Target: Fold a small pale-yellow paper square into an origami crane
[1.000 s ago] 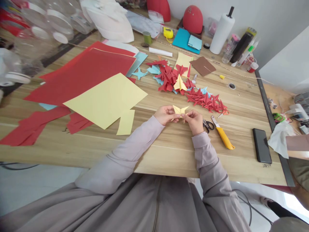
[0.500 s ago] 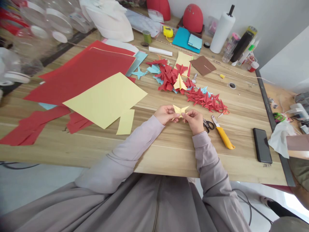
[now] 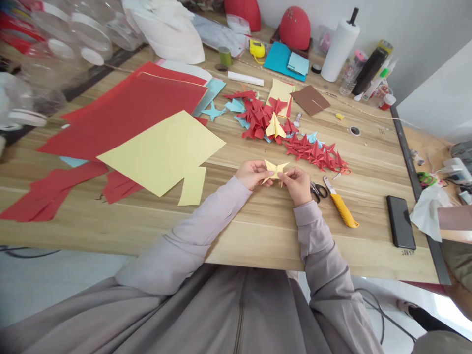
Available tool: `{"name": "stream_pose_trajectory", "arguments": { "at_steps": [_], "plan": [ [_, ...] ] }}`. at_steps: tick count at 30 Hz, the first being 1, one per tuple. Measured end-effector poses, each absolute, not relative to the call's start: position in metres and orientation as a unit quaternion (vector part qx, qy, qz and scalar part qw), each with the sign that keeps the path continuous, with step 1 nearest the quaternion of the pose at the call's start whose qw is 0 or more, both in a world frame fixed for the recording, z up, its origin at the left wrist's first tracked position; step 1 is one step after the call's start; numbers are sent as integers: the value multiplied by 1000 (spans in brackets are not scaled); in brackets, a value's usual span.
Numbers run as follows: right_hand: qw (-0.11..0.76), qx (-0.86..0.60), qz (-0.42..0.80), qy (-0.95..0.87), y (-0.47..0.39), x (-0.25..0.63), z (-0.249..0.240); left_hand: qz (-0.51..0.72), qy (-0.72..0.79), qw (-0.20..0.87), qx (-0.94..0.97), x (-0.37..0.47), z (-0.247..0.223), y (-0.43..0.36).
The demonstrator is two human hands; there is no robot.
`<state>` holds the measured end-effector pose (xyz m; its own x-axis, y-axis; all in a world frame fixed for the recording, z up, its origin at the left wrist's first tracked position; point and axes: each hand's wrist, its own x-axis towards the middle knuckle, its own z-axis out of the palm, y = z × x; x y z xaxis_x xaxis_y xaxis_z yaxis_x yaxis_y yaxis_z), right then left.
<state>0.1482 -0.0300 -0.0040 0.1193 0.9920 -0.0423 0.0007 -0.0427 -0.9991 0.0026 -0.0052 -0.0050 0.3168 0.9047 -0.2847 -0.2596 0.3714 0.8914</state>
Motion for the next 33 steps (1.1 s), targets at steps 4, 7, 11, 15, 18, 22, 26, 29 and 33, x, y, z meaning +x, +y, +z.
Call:
{"name": "stream_pose_trajectory", "arguments": {
  "at_steps": [4,7,11,15,18,22,26,29,33],
  "plan": [
    [522,-538,477,-459,-30,148,-5,409,419,714,384,3,-5,-5],
    [522,-539,473,-461,-30,147,-5,410,420,712,386,3,-5,-5],
    [528,-533,472,-462,-30,146,-4,412,424,709,384,4,-6,-5],
    [528,-533,475,-460,-30,146,-3,407,419,719,377,3,-3,-6],
    [529,-531,474,-462,-31,146,-3,399,412,723,385,2,-1,-6],
    [535,-523,479,-459,-31,146,-3,398,422,719,383,2,1,-7],
    [534,-526,476,-461,-31,147,-4,401,437,714,372,4,3,-8],
    [532,-527,477,-460,-31,147,-5,400,451,710,363,6,5,-8],
    [529,-527,479,-461,-31,147,-5,402,451,712,359,5,5,-8]
  ]
}}
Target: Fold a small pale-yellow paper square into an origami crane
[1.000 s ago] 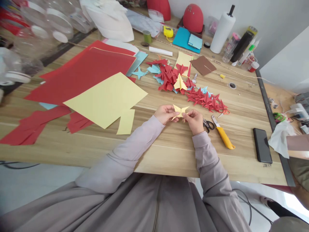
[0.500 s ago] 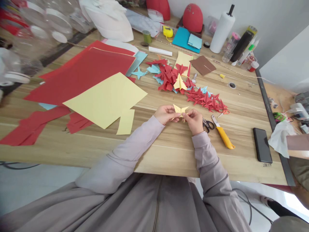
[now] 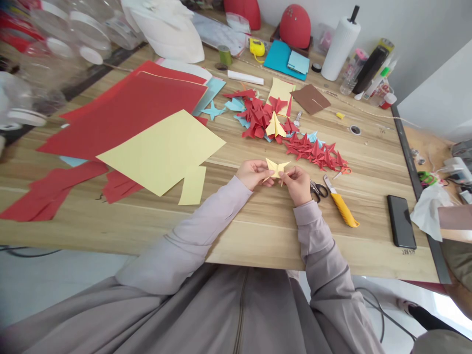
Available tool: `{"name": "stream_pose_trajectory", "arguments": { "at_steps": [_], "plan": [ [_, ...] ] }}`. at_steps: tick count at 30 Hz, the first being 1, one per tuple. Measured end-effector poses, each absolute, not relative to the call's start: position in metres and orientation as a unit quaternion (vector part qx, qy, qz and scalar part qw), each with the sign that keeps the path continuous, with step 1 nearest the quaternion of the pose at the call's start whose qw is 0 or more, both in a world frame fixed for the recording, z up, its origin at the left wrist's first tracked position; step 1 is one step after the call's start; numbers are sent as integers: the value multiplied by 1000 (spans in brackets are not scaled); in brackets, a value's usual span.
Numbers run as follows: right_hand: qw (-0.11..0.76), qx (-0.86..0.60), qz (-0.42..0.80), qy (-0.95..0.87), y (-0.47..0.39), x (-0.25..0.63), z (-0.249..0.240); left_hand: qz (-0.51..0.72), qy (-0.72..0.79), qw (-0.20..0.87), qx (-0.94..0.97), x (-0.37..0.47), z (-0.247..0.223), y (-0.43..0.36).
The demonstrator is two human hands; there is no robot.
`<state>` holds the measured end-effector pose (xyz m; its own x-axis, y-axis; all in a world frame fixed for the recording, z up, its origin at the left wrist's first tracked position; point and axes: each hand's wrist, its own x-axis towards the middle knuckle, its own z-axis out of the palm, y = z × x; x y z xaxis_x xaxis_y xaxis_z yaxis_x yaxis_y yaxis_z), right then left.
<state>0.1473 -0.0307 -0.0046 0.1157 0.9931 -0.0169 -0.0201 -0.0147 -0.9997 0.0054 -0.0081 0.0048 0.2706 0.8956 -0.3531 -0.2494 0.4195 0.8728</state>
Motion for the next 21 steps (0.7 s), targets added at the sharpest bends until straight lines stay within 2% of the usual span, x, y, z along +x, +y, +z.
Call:
{"name": "stream_pose_trajectory", "arguments": {
  "at_steps": [12,21],
  "plan": [
    [532,-527,473,-464,-31,146,-4,396,421,723,379,6,4,-9],
    [536,-516,514,-428,-29,147,-3,410,442,715,353,7,3,-8]
  ]
}}
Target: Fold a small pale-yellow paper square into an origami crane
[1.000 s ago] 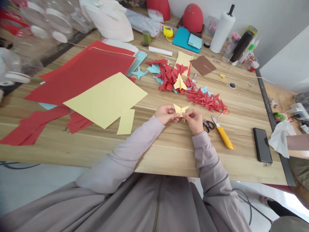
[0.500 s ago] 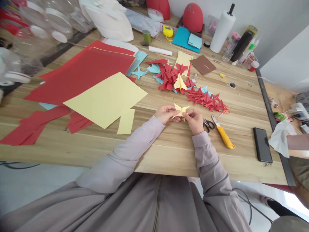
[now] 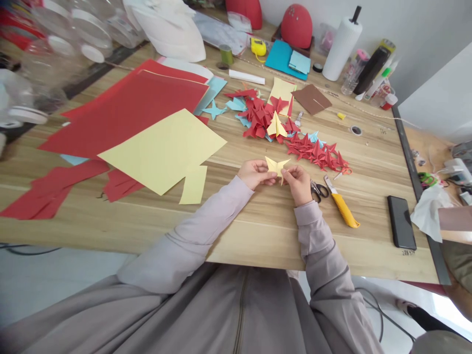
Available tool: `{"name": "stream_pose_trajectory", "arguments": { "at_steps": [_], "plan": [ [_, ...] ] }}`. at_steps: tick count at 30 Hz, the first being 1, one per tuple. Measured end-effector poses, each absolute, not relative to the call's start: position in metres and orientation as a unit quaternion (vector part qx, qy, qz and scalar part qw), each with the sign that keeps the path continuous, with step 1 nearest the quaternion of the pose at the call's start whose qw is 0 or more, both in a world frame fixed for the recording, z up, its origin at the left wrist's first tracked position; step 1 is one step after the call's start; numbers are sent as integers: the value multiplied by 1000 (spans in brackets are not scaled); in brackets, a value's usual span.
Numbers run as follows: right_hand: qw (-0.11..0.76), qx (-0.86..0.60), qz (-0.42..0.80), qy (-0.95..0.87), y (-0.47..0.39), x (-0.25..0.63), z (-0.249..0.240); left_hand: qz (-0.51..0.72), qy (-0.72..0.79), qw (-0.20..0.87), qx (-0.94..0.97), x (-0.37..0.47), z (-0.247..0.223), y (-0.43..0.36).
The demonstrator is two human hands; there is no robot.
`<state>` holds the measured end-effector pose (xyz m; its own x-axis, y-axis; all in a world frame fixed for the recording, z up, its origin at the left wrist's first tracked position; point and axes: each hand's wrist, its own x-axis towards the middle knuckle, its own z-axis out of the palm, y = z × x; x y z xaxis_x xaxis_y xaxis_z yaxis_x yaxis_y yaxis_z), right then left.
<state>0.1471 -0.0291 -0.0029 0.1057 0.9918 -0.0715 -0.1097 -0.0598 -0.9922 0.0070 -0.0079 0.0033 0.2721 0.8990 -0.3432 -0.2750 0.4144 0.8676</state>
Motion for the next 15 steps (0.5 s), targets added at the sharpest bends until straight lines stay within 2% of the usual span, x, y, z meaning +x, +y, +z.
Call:
{"name": "stream_pose_trajectory", "arguments": {
  "at_steps": [9,15],
  "plan": [
    [459,-507,512,-520,-31,147,3,442,429,700,361,6,2,-9],
    [437,-506,511,-540,-31,149,1,457,433,678,379,6,2,-9]
  ]
}}
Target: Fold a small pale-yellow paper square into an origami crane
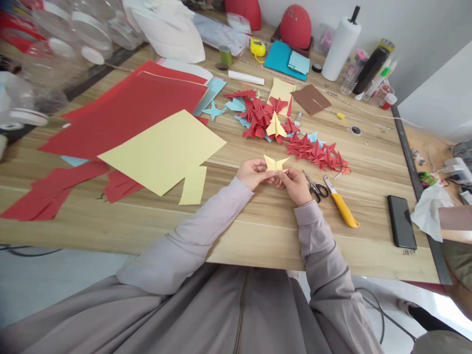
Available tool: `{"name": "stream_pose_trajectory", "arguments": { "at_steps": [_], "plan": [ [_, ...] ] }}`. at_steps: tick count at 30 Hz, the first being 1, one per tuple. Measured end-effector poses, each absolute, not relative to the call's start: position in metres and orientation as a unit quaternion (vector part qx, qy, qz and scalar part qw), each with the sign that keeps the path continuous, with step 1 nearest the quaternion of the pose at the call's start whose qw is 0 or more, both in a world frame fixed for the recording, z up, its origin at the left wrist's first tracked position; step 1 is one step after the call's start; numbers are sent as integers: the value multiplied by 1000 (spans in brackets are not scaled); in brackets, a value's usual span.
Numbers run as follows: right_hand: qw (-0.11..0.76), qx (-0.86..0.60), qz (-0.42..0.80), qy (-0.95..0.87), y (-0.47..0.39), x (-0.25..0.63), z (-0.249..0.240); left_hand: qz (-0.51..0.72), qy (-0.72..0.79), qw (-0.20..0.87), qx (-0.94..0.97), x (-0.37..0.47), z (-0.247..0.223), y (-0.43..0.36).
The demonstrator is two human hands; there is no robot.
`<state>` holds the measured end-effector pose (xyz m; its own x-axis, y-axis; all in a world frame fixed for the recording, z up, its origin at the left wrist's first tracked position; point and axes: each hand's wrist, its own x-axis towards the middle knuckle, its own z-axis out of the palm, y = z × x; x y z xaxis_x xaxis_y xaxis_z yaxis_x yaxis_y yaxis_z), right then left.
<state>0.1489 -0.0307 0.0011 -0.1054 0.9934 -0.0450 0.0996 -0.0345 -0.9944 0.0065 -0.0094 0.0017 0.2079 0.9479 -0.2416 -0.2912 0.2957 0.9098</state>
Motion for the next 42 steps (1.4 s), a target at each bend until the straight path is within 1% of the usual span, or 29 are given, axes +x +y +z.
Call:
{"name": "stream_pose_trajectory", "arguments": {
  "at_steps": [8,14,23,30,36,42],
  "plan": [
    [446,-507,500,-542,-31,149,-2,459,423,678,387,8,1,-11],
    [461,-495,505,-537,-32,147,-2,459,410,706,351,9,2,-11],
    [483,-457,568,-485,-35,143,-3,451,347,770,288,7,-1,-12],
    [491,-433,610,-446,-36,140,1,434,319,797,273,6,-1,-11],
    [503,-444,588,-451,-34,142,-8,457,363,748,317,8,-2,-10],
    [498,-467,574,-452,-32,141,-10,471,397,701,360,9,-7,-8]
  ]
}}
